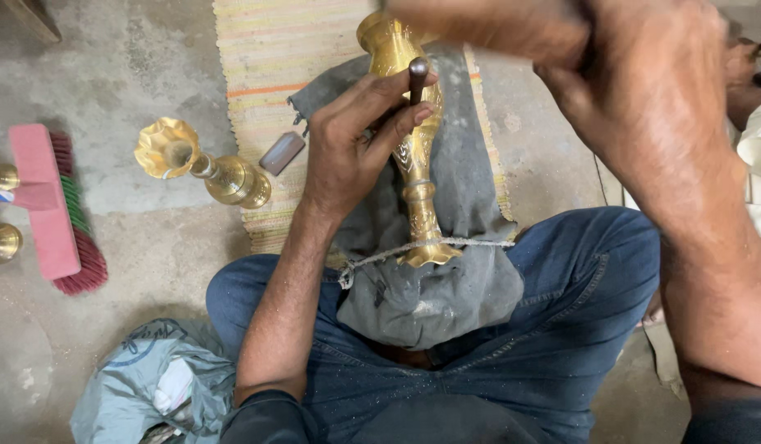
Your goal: The person sits cross-legged on the floor with a brass vase held upright in a cloth pad on their lap. They hold a chisel against the vase surface and strike it with a wooden mallet, repositioning the chisel repeatedly to engrave decorative patterns into the brass.
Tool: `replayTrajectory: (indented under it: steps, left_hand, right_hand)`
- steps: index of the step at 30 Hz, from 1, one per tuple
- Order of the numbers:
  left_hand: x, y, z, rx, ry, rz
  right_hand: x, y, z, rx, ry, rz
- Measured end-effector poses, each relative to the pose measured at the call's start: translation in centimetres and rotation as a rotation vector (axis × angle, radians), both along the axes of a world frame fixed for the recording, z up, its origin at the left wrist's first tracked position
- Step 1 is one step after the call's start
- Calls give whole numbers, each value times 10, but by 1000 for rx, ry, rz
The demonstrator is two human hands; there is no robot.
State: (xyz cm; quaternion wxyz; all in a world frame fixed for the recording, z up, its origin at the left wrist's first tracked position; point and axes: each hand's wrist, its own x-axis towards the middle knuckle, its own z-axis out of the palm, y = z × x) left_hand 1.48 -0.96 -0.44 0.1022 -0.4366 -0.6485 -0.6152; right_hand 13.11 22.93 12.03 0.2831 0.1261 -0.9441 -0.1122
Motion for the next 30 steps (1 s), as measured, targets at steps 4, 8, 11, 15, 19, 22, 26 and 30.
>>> replayTrajectory:
  steps: [4, 8, 11, 15, 19, 22, 26, 30]
  left_hand:
    - [0, 0, 0, -13, 30, 81]
    - [0, 3, 2, -36, -117, 88]
    - [0, 1, 5, -19, -81, 52]
    - [3, -4, 6, -7, -55, 25]
    - [2, -2, 1, 30, -90, 17]
    - [-3, 2, -4, 30, -73, 44]
    - [-6, -1, -8, 31, -4, 7]
    - [-6, -2, -9, 3, 23, 68]
  right_hand:
    - [-2, -10, 10, 242, 19, -100]
    - [-3, -13, 18, 258, -11, -79]
    - [-1, -10, 18, 198, -30, -38]
    - [-3, 1, 14, 66, -72, 9]
    - [0, 10, 8, 54, -71, 33]
    - [0, 15, 4, -8, -85, 52]
    - [-2, 15, 3, -95, -127, 39]
    - [-5, 11, 4, 151, -1, 20]
